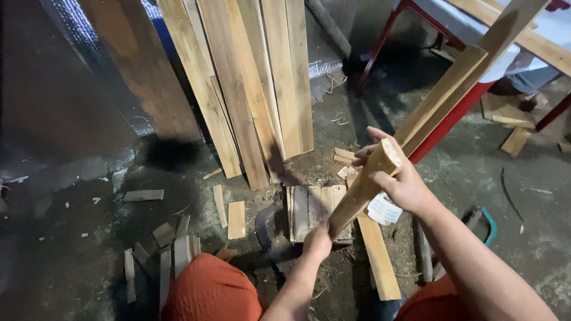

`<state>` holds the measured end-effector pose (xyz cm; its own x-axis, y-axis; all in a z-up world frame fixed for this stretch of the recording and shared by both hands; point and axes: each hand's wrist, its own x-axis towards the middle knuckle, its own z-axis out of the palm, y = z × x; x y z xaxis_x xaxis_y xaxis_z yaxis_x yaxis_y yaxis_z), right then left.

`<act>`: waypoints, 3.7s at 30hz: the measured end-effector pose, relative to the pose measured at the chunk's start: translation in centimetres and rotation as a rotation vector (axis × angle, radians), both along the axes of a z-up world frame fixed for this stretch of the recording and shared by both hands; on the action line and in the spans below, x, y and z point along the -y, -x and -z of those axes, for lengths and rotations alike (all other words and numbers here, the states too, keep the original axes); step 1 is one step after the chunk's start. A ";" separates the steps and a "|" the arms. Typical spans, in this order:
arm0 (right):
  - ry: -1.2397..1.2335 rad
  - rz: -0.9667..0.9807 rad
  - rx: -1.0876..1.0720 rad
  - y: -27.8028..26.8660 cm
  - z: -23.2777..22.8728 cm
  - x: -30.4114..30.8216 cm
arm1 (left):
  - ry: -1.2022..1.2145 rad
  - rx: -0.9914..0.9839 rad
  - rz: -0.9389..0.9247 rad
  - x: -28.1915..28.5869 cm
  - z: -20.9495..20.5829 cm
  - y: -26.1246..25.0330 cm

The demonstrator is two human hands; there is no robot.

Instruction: The person is using a knife to scrape the surface of a small wooden block, occasionally using a hammer to tap the knife, and then smoothing it with sandpaper.

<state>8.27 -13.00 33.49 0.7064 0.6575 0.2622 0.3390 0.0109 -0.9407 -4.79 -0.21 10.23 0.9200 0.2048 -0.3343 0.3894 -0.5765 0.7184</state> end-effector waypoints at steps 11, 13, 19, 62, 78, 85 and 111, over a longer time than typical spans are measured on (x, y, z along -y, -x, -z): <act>-0.085 -0.261 -0.355 -0.7 -1.4 0.5 | 0.150 0.577 -0.244 3.2 -9.8 -3.7; -0.161 -0.328 -0.406 -1.4 -0.9 0.5 | 0.190 0.664 -0.218 2.9 -10.3 -3.7; -0.353 -0.469 -0.457 -3.4 0.7 0.8 | -0.043 0.007 -0.152 0.9 6.9 -3.0; -0.181 0.024 -0.574 -0.6 0.4 -2.5 | 0.524 0.051 -0.482 -6.0 1.6 -4.2; -0.035 0.208 -0.178 1.7 -0.8 -6.1 | 1.127 0.578 -0.721 -9.6 -21.9 -8.0; -0.018 0.137 -0.132 1.1 1.2 -7.5 | 1.250 0.550 -0.714 -11.4 -20.8 -7.8; -0.137 0.266 0.103 2.0 1.5 -9.9 | 0.887 0.770 -0.500 -9.6 -20.7 -5.4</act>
<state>6.30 -3.08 32.00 0.8141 0.4068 0.4143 0.4402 0.0330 -0.8973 0.57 9.42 30.91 0.8241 0.5642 0.0495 -0.2625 0.3031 0.9161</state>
